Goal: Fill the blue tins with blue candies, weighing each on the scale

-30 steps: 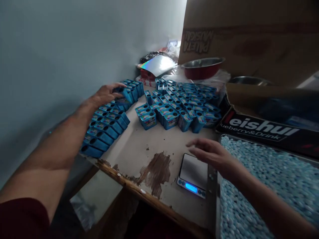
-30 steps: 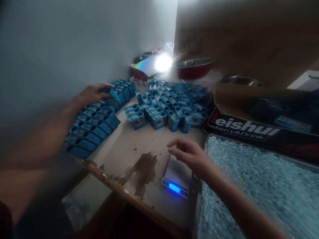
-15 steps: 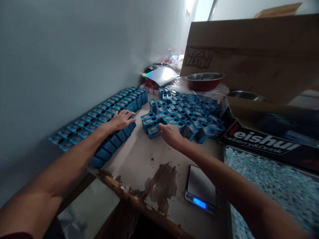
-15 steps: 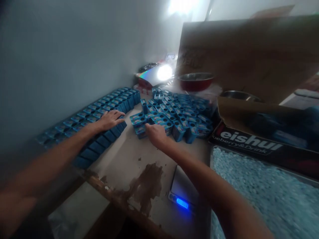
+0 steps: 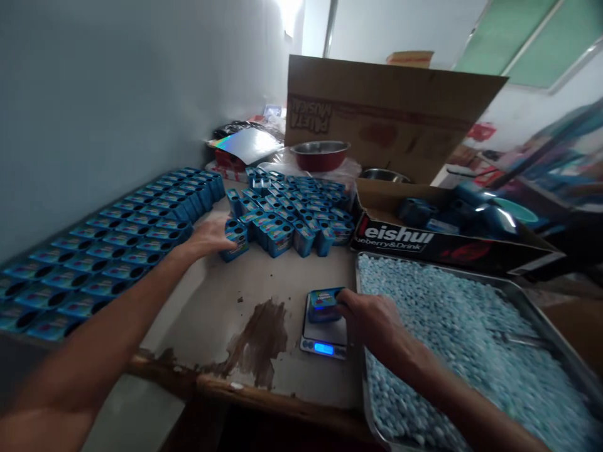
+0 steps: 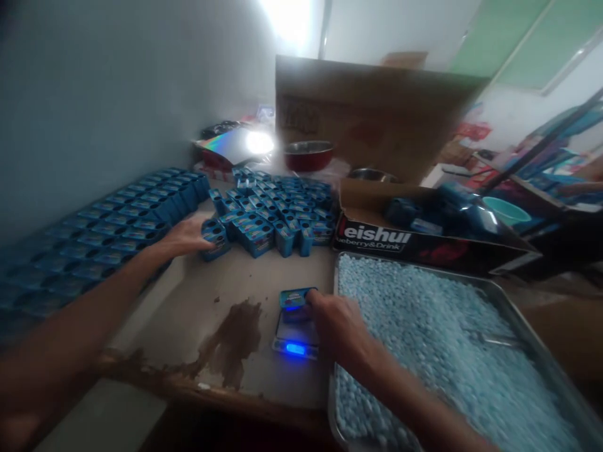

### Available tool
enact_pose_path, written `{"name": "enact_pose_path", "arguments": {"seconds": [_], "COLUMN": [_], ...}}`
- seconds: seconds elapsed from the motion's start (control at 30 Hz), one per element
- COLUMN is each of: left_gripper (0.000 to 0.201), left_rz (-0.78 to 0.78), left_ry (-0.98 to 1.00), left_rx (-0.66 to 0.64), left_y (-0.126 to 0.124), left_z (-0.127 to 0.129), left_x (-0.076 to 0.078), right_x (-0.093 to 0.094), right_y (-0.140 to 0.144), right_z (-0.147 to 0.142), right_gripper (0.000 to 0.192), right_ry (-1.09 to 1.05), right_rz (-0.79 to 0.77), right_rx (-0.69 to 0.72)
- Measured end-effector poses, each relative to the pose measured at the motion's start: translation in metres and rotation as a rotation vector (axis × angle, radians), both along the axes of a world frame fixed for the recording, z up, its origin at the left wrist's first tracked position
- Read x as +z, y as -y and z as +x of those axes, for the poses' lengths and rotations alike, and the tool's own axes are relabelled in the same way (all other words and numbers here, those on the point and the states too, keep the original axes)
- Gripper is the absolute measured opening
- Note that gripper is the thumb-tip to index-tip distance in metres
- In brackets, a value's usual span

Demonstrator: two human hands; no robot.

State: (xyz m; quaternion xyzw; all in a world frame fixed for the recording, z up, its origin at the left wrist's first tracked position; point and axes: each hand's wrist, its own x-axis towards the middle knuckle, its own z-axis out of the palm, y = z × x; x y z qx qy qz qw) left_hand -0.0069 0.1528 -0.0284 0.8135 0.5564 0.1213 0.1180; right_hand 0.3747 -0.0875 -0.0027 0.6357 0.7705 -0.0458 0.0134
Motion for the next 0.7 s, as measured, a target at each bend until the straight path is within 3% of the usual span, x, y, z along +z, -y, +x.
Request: {"name": "enact_pose_path", "arguments": {"seconds": [0.13, 0.23, 0.37, 0.47, 0.57, 0.7], "left_gripper": [0.075, 0.083, 0.086, 0.087, 0.087, 0.071], "left_rz": [0.021, -0.013, 0.001, 0.015, 0.102, 0.243], "left_ry": [0.024, 0.093, 0.154, 0.17, 0.199, 0.254], "left_rx": [-0.02, -0.069, -0.148, -0.168, -0.166, -0.109], "left_y": [0.054, 0.085, 0.086, 0.075, 0.079, 0.109], "left_z": [0.012, 0.041, 0.099, 0.136, 0.15, 0.128], "left_x": [-0.009, -0.014, -0.018, -0.022, -0.027, -0.033], "right_x": [-0.004, 0.0, -0.002, -0.013, -0.023, -0.028], "right_y": [0.005, 0.004, 0.004, 0.011, 0.029, 0.05], "right_z": [0.001, 0.008, 0.05, 0.104, 0.152, 0.167], "right_gripper": [0.019, 0.021, 0.026, 0.024, 0.018, 0.021], "right_ry": [-0.115, -0.349, -0.971, -1.245, -0.977, -0.346], "right_rz": [-0.029, -0.017, -0.047, -0.092, -0.053, 0.029], "right_rx": [0.001, -0.017, -0.098, -0.305, -0.402, -0.12]}}
